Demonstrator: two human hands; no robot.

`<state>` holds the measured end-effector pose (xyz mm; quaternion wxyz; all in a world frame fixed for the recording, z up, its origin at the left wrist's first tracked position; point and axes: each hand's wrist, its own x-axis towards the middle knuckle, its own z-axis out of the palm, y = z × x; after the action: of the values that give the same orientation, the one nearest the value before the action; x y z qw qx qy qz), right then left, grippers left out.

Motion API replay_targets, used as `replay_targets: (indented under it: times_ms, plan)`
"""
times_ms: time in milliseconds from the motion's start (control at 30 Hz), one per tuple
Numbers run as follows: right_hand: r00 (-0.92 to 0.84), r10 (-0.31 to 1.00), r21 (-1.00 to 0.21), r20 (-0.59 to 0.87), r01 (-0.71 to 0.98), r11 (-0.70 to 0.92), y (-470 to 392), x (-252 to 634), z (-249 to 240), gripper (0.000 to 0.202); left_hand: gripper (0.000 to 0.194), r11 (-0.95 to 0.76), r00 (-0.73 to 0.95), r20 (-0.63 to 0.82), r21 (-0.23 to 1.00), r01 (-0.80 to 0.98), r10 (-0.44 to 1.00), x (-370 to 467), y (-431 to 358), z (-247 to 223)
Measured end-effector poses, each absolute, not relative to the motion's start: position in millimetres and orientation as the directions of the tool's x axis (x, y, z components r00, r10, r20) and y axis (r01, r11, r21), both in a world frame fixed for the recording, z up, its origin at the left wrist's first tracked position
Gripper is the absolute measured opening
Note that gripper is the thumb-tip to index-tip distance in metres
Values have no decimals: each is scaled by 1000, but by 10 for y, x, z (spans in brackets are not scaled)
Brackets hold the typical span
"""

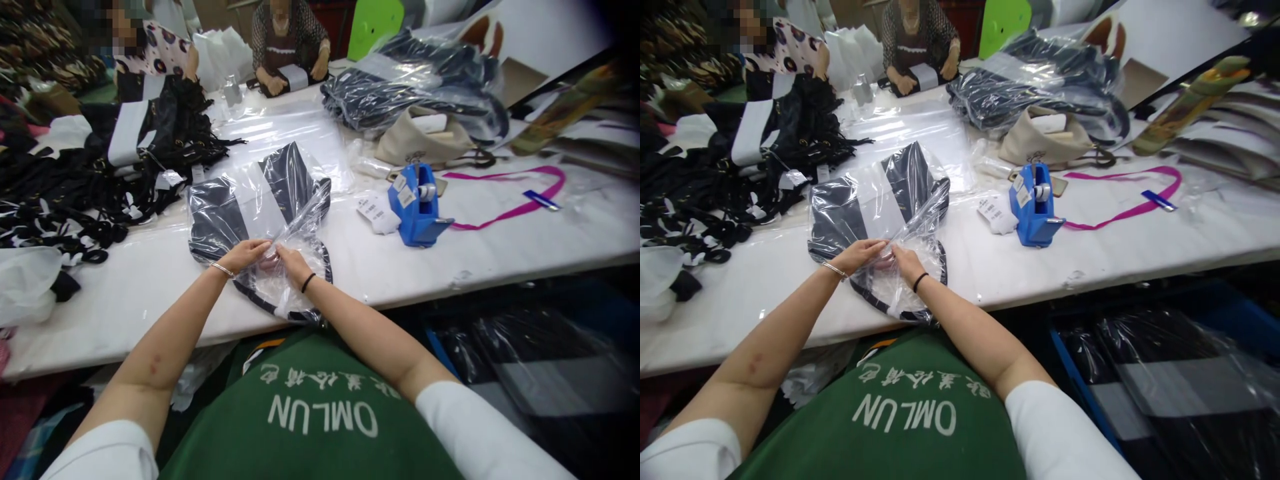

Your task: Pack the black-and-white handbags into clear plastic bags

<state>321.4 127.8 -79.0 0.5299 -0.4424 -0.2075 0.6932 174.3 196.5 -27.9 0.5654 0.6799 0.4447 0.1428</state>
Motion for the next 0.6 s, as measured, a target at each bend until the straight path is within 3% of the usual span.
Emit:
replay_targets:
  times_ms: [133, 267, 367, 467, 533, 600]
  plan:
    - [-108, 903, -782, -416, -464, -416, 1287, 3198, -704, 35, 50, -19, 499, -242, 887, 462, 833, 1766, 1971, -379]
    - [-189, 883, -891, -429, -70, -448, 943, 3326, -664, 6, 41, 6, 294, -186, 854, 521, 937, 1797, 2003, -514]
    - [-194, 864, -884, -465, 152, -441, 490, 3612, -582, 11, 35, -21, 248, -148, 820, 573, 957, 1829, 1979, -562]
    - [-98, 867, -862, -488, 210, -461, 184, 3895, -358, 15, 34, -53, 249, -130, 785, 617, 960, 1859, 1931, -553]
    - [-44, 911, -892, -409, 228, -390, 175, 3921, -189, 16, 33, -90, 260, -112, 751, 654, 959, 1873, 1905, -539]
    - [-135, 950, -947, -283, 196, -255, 312, 3800, -92, 24, 31, -137, 276, -84, 709, 692, 958, 1886, 1890, -534]
